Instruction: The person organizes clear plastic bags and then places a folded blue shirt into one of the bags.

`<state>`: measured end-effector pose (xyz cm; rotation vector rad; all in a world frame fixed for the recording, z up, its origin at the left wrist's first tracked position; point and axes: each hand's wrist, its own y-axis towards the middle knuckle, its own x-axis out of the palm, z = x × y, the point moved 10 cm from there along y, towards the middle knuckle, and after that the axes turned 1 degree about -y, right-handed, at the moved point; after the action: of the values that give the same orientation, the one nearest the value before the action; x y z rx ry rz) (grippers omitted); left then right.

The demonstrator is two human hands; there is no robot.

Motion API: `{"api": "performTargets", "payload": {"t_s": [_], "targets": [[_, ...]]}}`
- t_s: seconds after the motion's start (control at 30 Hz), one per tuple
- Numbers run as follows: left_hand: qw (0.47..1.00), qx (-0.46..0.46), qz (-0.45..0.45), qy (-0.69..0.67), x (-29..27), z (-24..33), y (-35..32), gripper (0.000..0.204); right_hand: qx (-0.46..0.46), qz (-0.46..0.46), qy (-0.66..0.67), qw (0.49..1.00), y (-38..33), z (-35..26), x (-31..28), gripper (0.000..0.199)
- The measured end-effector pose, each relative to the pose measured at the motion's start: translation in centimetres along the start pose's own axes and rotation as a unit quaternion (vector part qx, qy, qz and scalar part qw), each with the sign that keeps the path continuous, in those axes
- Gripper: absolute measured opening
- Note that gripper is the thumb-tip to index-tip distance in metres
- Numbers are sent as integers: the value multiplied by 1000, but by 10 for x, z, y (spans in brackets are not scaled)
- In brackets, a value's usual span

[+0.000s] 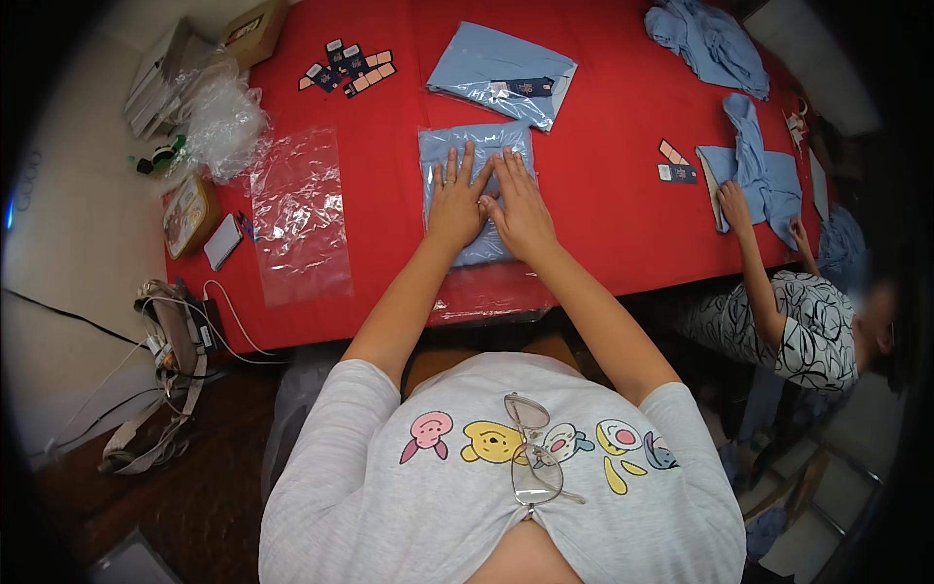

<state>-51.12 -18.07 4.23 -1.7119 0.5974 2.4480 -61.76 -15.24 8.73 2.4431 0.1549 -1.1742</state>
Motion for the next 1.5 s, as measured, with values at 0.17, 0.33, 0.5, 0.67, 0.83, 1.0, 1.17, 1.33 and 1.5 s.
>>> {"api": "performTargets", "payload": {"t_s": [0.17,0.33,0.5,0.67,0.83,1.0,1.17,1.33,1.5], "targets": [[999,-1,-4,-40,-1,6,-14,62,13,-38,-58,998,-16,27,39,78],[1000,3,-5,-25,-7,11,-20,62,-4,-32,-70,997,-23,20,35,79],[999,24,17,-20,-14,16,-19,63,-8,-31,-91,995,-22,16,25,78],[994,104,-39,17,-32,33,-72,72,-76,-105,-80,988,-70,-20,-17,80],[969,127,-192,-87,-50,53,-218,80,-101,-236,-89,962,-193,-19,-48,73],[975,122,-168,-81,-56,50,-240,68,-120,-169,-163,965,-226,-19,-45,36],[957,1,-84,-278,-82,19,-231,23,-52,-101,-9,993,-206,-31,-73,17],[906,-183,-66,-376,-89,-10,-187,16,161,-14,252,954,-179,6,-66,8],[844,-264,-38,-465,-52,-31,-146,23,283,27,328,901,-139,41,-27,20]]}}
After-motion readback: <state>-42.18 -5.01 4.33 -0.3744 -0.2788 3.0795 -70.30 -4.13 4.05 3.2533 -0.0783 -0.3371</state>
